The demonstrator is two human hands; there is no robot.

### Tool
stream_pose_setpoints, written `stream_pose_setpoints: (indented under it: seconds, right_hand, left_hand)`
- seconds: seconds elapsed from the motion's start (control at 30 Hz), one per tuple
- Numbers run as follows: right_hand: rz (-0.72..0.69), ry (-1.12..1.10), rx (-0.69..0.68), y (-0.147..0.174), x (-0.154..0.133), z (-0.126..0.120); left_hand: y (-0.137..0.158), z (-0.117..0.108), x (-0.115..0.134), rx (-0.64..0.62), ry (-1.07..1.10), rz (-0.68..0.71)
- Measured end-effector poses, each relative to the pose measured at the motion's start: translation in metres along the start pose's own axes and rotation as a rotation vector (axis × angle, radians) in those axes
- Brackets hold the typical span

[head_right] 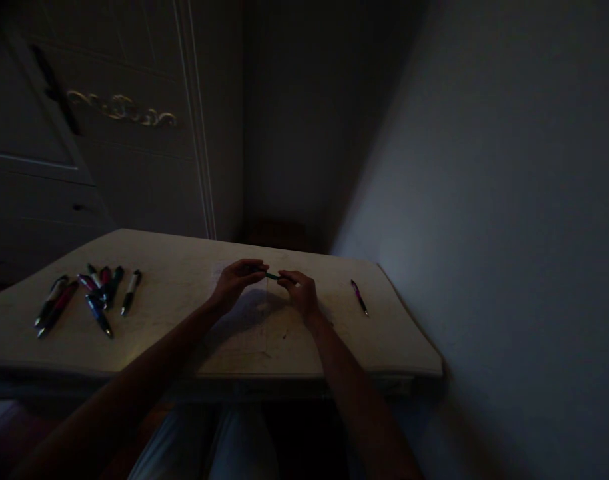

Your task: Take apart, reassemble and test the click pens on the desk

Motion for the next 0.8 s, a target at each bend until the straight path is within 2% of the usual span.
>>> stream_pose_setpoints:
  seconds: [0.13, 0.33, 0.57, 0.8]
  right_hand:
    - [0.057, -0.049, 0.013, -0.001, 0.004, 0.0]
    - [0.09, -0.093, -0.024, 0.001, -0.001, 0.004]
    - [0.125, -0.256, -0.139, 0.006, -0.003, 0.019]
    - [0.153, -0.35, -0.118, 0.005, -0.006, 0.024]
  left_hand:
    - [0.001, 0.001, -0.002, -0.023, 0.038, -0.05]
    - [0.001, 0.002, 0.0, -0.021, 0.0, -0.012]
    - [0.002, 0.008, -0.003, -0.078, -0.009, -0.046]
    - [0.004, 0.007, 0.003, 0.018, -0.005, -0.011]
Point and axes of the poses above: each hand's wrist, its own y-axis away from the middle knuckle, its own z-axis out of the palm, x = y × z, the point moved 5 cm from there along -y, towards the middle knuckle, and after that the axes turned 9 degrees about -z, right-handed, at the moved point
